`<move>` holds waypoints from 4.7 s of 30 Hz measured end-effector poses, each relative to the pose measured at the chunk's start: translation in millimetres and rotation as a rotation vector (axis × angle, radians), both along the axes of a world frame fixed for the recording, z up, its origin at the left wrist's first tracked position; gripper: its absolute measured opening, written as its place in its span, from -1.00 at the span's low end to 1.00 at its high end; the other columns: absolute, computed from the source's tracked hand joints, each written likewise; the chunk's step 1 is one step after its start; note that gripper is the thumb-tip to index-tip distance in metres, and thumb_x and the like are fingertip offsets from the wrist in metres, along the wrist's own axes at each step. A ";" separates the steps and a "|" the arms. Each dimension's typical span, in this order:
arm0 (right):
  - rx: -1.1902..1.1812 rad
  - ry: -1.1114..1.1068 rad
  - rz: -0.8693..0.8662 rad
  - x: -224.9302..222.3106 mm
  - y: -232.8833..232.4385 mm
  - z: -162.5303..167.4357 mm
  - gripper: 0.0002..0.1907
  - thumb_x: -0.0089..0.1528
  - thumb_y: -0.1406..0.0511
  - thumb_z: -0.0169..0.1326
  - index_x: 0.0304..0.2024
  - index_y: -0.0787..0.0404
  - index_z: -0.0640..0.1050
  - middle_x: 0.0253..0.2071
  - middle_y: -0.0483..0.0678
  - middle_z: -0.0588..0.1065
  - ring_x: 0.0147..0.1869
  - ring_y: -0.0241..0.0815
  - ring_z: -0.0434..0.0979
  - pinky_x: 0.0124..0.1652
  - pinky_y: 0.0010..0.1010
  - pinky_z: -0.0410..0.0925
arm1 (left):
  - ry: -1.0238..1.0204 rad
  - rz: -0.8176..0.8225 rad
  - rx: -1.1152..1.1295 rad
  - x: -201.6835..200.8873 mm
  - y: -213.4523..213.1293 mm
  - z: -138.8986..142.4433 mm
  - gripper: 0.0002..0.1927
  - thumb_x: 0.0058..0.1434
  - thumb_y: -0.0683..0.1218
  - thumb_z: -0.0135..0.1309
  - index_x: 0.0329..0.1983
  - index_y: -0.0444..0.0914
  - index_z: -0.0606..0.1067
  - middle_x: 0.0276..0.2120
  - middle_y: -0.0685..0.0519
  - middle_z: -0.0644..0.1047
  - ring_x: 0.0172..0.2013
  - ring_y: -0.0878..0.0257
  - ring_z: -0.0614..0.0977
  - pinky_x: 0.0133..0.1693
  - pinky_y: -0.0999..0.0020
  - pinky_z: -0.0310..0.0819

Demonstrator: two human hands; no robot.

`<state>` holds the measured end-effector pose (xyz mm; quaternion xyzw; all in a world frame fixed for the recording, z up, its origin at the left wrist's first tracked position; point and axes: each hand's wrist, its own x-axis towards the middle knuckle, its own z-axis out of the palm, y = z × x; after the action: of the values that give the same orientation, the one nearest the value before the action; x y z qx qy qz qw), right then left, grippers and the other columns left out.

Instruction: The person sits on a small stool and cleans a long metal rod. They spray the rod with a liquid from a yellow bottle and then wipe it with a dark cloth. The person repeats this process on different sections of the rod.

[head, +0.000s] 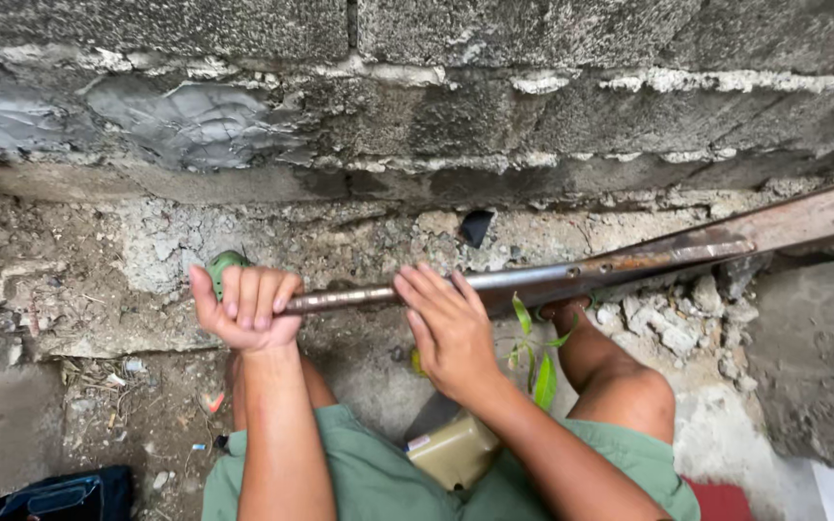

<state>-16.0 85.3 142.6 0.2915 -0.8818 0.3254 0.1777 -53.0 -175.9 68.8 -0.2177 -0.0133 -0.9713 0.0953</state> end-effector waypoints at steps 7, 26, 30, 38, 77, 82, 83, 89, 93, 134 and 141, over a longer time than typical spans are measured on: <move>0.022 0.022 -0.214 -6.3 54.2 -33.4 -0.61 0.38 0.36 -0.05 0.26 0.19 0.51 0.32 0.05 0.47 0.48 0.01 0.38 0.40 -0.04 0.16 | -0.511 0.120 0.195 -20.3 4.9 -2.9 -0.26 0.37 0.48 -0.38 -0.64 -0.18 0.20 -0.64 0.07 0.23 -0.55 0.21 0.26 -0.34 0.23 0.18; 0.082 0.043 -0.555 -61.0 137.4 -89.0 -0.61 0.42 0.30 -0.10 0.26 0.20 0.53 0.33 0.04 0.46 0.50 0.01 0.34 0.41 -0.02 0.08 | -1.195 0.255 0.188 -40.7 -0.1 -86.6 -0.50 0.43 0.29 -0.32 -0.51 -0.11 0.18 -0.64 0.12 0.22 -0.59 0.20 0.25 -0.41 0.19 0.22; 0.049 0.046 -0.561 -57.5 138.4 -92.4 -0.60 0.43 0.29 -0.11 0.27 0.24 0.53 0.34 0.05 0.45 0.51 0.04 0.32 0.42 0.01 0.07 | -1.215 0.304 0.215 -33.8 13.6 -66.2 -0.47 0.42 0.31 -0.32 -0.50 -0.12 0.21 -0.63 0.10 0.26 -0.57 0.18 0.28 -0.37 0.15 0.25; 0.016 0.049 -0.541 -44.2 128.1 -69.8 -0.57 0.44 0.30 -0.15 0.32 0.21 0.50 0.38 0.08 0.42 0.54 0.07 0.29 0.44 0.06 0.05 | -0.367 0.123 0.130 -28.7 25.2 -23.3 -0.17 0.05 0.70 -0.24 -0.66 -0.12 0.17 -0.64 0.14 0.19 -0.51 0.23 0.21 -0.35 0.34 0.06; 0.065 0.039 -0.023 -8.9 -31.4 -19.6 -0.57 0.35 0.36 0.01 0.28 0.21 0.50 0.35 0.06 0.44 0.49 0.11 0.37 0.42 0.07 0.11 | -0.269 0.051 0.005 -13.1 7.2 -13.9 -0.18 0.12 0.69 -0.23 -0.73 -0.06 0.12 -0.77 0.21 0.15 -0.59 0.33 0.22 -0.29 0.40 0.09; 0.088 0.021 -0.083 -31.8 -40.1 -26.6 -0.61 0.38 0.34 0.01 0.27 0.17 0.51 0.33 0.01 0.47 0.50 0.06 0.36 0.45 0.08 0.09 | -0.287 0.022 0.074 -9.1 10.3 -15.2 -0.18 0.11 0.69 -0.25 -0.73 -0.07 0.11 -0.76 0.19 0.14 -0.60 0.31 0.20 -0.29 0.37 0.09; 0.091 -0.017 -0.087 -37.2 -42.8 -26.6 -0.64 0.39 0.34 0.01 0.25 0.13 0.53 0.32 -0.03 0.49 0.51 0.04 0.36 0.47 0.07 0.10 | -0.295 0.025 0.071 -6.5 10.7 -14.6 -0.18 0.11 0.70 -0.25 -0.74 -0.07 0.11 -0.76 0.19 0.13 -0.61 0.31 0.20 -0.29 0.36 0.10; 0.068 0.005 -0.040 3.6 -33.3 -20.9 -0.54 0.34 0.36 -0.01 0.31 0.20 0.47 0.37 0.06 0.42 0.53 0.14 0.29 0.42 0.12 0.07 | -0.329 0.066 0.041 -12.2 9.3 -10.1 -0.18 0.09 0.71 -0.22 -0.73 -0.05 0.11 -0.74 0.21 0.12 -0.59 0.29 0.18 -0.26 0.32 0.10; 0.063 0.001 -0.070 5.8 -32.0 -28.3 -0.52 0.34 0.36 -0.02 0.33 0.21 0.45 0.38 0.07 0.41 0.54 0.14 0.27 0.42 0.12 0.08 | -0.308 0.044 0.088 -18.5 9.2 -14.9 -0.17 0.11 0.70 -0.24 -0.74 -0.06 0.10 -0.78 0.19 0.12 -0.62 0.31 0.18 -0.31 0.37 0.08; 0.045 -0.060 -0.194 16.0 -25.9 -1.8 -0.53 0.35 0.31 -0.04 0.33 0.11 0.48 0.36 -0.04 0.44 0.54 0.10 0.25 0.41 0.36 -0.20 | -0.244 0.049 -0.042 -8.8 14.2 -10.7 -0.15 0.05 0.76 -0.31 -0.76 -0.05 0.12 -0.76 0.23 0.15 -0.63 0.31 0.18 -0.27 0.35 0.09; 0.036 -0.026 -0.231 0.3 -30.3 -9.8 -0.57 0.38 0.31 -0.04 0.31 0.10 0.48 0.37 -0.06 0.44 0.56 0.07 0.24 0.44 0.35 -0.19 | -0.144 -0.009 -0.016 -2.8 16.5 -16.6 -0.13 0.04 0.76 -0.34 -0.77 -0.07 0.13 -0.81 0.22 0.17 -0.67 0.33 0.21 -0.32 0.39 0.09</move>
<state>-15.6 55.0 132.8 0.1869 -0.9174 0.2907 0.1973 -55.8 -159.3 52.2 -0.1482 -0.0270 -0.9847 0.0877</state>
